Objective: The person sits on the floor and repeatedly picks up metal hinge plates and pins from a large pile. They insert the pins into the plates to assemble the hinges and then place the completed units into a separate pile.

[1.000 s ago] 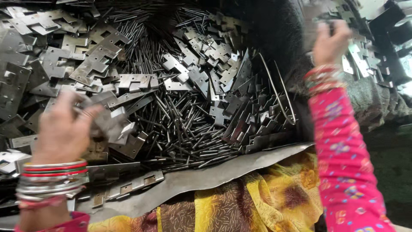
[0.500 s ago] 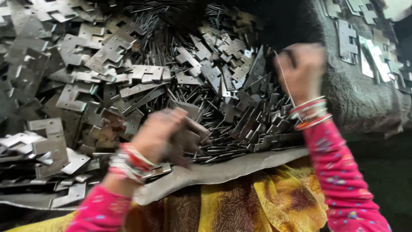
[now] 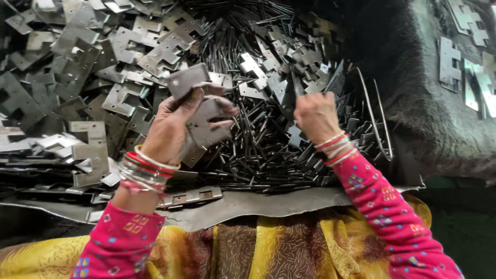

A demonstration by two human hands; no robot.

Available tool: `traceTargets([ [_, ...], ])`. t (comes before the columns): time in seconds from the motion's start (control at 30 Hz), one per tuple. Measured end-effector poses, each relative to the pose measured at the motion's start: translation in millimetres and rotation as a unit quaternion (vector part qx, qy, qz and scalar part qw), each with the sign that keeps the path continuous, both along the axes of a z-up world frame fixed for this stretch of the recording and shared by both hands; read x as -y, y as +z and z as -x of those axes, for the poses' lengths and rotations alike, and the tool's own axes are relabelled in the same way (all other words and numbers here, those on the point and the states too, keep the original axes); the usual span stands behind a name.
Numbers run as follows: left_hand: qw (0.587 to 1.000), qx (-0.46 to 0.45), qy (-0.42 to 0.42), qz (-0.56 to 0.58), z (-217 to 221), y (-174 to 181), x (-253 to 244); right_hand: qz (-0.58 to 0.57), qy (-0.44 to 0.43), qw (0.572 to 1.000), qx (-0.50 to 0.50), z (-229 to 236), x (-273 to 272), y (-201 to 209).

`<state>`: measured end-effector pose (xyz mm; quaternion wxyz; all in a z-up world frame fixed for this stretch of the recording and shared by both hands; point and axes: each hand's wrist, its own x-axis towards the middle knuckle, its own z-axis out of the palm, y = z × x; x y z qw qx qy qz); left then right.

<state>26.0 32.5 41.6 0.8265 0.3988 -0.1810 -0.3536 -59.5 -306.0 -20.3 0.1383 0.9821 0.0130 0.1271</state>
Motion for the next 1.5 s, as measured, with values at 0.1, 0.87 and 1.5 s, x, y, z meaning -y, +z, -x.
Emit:
traceTargets([
  [0.1,0.915,0.304,0.08,-0.252,-1.0,-22.9,6.7,-0.186,-0.025,0.98,0.067,8.7,-7.3,19.4],
  [0.87,0.85,0.395,0.126,-0.326,11.6,27.8,-11.2,-0.464,-0.099,0.859,0.193,69.0,-44.8,36.2],
  [1.5,0.947,-0.306,-0.063,-0.082,92.7,-54.1,67.1,-0.531,0.058,0.845,-0.009,52.6,-121.0,73.1],
])
